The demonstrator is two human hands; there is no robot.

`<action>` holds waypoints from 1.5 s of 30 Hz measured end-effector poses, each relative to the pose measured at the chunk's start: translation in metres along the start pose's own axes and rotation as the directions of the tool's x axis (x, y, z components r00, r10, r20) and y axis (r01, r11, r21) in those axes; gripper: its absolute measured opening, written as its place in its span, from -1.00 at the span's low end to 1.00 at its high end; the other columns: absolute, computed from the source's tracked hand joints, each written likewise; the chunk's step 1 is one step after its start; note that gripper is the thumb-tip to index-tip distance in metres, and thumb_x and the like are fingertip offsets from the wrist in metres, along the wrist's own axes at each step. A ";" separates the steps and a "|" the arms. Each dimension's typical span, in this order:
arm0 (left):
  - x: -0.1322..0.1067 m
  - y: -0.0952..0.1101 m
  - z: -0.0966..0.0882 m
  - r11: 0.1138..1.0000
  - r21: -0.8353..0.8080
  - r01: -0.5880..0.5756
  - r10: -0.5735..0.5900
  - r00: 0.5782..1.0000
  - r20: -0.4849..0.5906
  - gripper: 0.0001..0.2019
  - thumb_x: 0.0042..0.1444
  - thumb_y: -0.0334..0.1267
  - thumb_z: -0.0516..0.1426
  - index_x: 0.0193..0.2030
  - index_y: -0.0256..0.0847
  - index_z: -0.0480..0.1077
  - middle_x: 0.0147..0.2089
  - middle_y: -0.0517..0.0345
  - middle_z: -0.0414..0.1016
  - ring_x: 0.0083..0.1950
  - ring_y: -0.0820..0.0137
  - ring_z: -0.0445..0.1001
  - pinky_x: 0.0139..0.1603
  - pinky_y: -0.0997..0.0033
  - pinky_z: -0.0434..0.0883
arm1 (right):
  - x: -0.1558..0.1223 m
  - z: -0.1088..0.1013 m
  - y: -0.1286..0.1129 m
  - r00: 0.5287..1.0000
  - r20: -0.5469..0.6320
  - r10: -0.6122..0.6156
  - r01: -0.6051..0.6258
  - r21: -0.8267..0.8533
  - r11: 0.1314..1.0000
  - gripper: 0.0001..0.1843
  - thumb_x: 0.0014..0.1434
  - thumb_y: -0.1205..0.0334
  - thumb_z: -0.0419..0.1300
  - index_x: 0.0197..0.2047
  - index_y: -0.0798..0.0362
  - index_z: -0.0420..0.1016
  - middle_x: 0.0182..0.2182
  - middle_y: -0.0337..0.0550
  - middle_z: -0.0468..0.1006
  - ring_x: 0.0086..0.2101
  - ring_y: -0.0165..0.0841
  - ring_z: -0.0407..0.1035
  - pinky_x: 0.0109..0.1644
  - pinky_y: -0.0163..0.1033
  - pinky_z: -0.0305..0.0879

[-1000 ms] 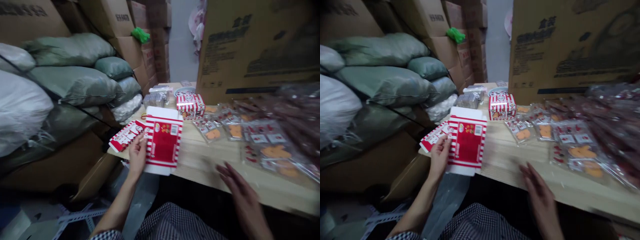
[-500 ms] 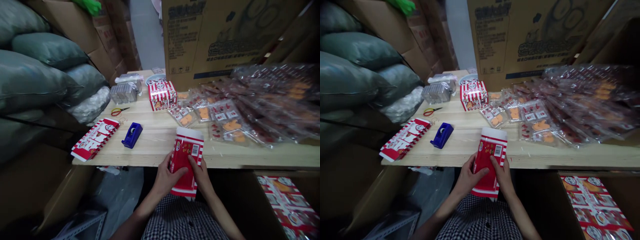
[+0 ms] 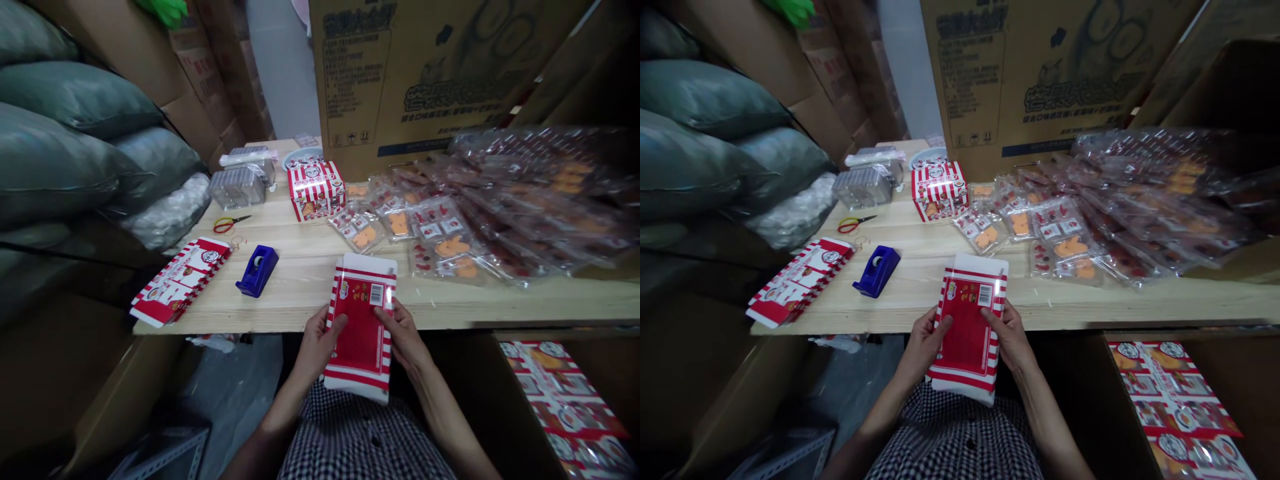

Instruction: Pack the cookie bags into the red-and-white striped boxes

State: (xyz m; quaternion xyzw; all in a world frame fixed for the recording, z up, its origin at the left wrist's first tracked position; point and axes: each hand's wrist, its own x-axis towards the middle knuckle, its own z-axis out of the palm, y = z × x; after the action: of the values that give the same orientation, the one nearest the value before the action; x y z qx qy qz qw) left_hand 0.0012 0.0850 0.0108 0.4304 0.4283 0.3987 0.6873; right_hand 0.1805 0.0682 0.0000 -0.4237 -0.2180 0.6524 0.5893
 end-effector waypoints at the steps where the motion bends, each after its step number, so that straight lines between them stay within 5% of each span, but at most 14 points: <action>1: 0.002 0.001 -0.003 1.000 0.005 -0.016 0.016 1.000 0.002 -0.60 0.19 -0.03 0.20 0.07 -0.21 0.49 -0.05 0.02 0.63 -0.06 0.21 0.59 -0.02 0.29 0.50 | 0.000 -0.001 0.003 1.000 0.002 -0.001 0.001 0.005 1.000 -0.58 0.07 0.11 0.43 0.00 -0.09 0.50 -0.08 -0.15 0.67 -0.08 -0.15 0.57 0.09 0.02 0.45; 11: 0.028 -0.027 -0.040 0.984 -0.172 -0.043 0.017 0.988 -0.152 -0.33 -0.03 -0.13 0.38 0.23 -0.23 0.35 -0.11 -0.03 0.65 -0.22 0.28 0.62 -0.16 0.33 0.50 | 0.001 -0.023 0.045 0.972 0.187 0.140 -0.129 -0.073 0.989 -0.49 0.07 0.04 0.42 0.07 -0.08 0.46 0.03 -0.09 0.61 -0.04 -0.11 0.54 0.08 0.08 0.44; 17: 0.010 -0.031 -0.041 0.985 -0.144 -0.096 0.072 0.985 -0.158 -0.28 0.02 -0.19 0.36 0.33 -0.13 0.25 -0.11 0.04 0.65 -0.15 0.28 0.61 -0.04 0.30 0.47 | -0.006 -0.021 0.033 0.991 0.064 -0.119 0.128 -0.173 0.976 -0.21 0.15 0.03 0.35 0.38 -0.28 0.14 0.18 -0.15 0.49 0.11 -0.14 0.43 0.19 0.05 0.36; 21: 0.007 -0.024 -0.040 0.989 -0.096 -0.116 0.105 0.988 -0.112 -0.43 0.10 -0.16 0.29 0.26 -0.17 0.32 -0.02 0.01 0.62 -0.05 0.26 0.58 0.04 0.28 0.45 | -0.004 -0.015 0.027 0.974 -0.002 -0.229 0.217 -0.307 0.927 -0.33 0.16 -0.04 0.32 0.31 -0.16 0.33 0.10 -0.11 0.56 0.04 -0.10 0.44 0.15 0.03 0.38; 28: 0.003 -0.024 -0.055 0.994 0.034 -0.103 0.103 0.995 0.004 -0.70 0.20 -0.15 0.22 0.02 -0.20 0.41 -0.14 0.07 0.57 -0.18 0.37 0.51 -0.11 0.43 0.40 | 0.002 -0.023 0.025 0.983 0.147 -0.114 0.169 -0.454 0.875 -0.53 0.22 -0.07 0.26 0.17 -0.14 0.48 -0.15 -0.17 0.63 -0.15 -0.20 0.48 -0.01 -0.11 0.39; 33: 0.019 -0.014 -0.063 0.986 0.150 -0.075 0.068 0.997 0.047 -0.71 0.14 -0.08 0.25 -0.13 -0.25 0.44 -0.26 0.12 0.52 -0.26 0.40 0.45 -0.20 0.47 0.35 | 0.024 -0.022 0.007 0.972 0.231 0.030 0.078 -0.446 0.892 -0.62 0.13 -0.08 0.34 -0.08 -0.04 0.60 -0.31 -0.20 0.63 -0.31 -0.31 0.47 -0.19 -0.24 0.37; 37: 0.026 0.003 -0.066 0.978 0.196 -0.066 0.055 0.997 0.061 -0.73 0.16 -0.04 0.23 -0.19 -0.23 0.41 -0.35 0.21 0.42 -0.38 0.47 0.36 -0.34 0.52 0.29 | 0.035 -0.013 -0.006 0.964 0.263 0.035 0.079 -0.409 0.909 -0.70 0.15 -0.06 0.33 -0.20 -0.02 0.61 -0.41 -0.28 0.59 -0.40 -0.39 0.42 -0.25 -0.30 0.32; 45: 0.008 -0.021 -0.077 0.964 0.258 -0.069 0.064 0.998 0.024 -0.72 0.22 -0.07 0.18 -0.30 -0.28 0.47 -0.34 0.15 0.46 -0.29 0.42 0.40 -0.21 0.47 0.31 | 0.027 -0.022 0.034 0.989 0.147 0.027 0.028 -0.363 0.931 -0.76 0.09 0.00 0.39 -0.28 -0.03 0.69 -0.33 -0.19 0.67 -0.30 -0.28 0.50 -0.11 -0.19 0.37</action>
State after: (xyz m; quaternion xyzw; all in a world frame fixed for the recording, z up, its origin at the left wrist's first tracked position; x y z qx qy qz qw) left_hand -0.0639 0.1050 -0.0311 0.5336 0.4566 0.3589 0.6148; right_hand 0.1797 0.0823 -0.0463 -0.4754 -0.3787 0.6305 0.4828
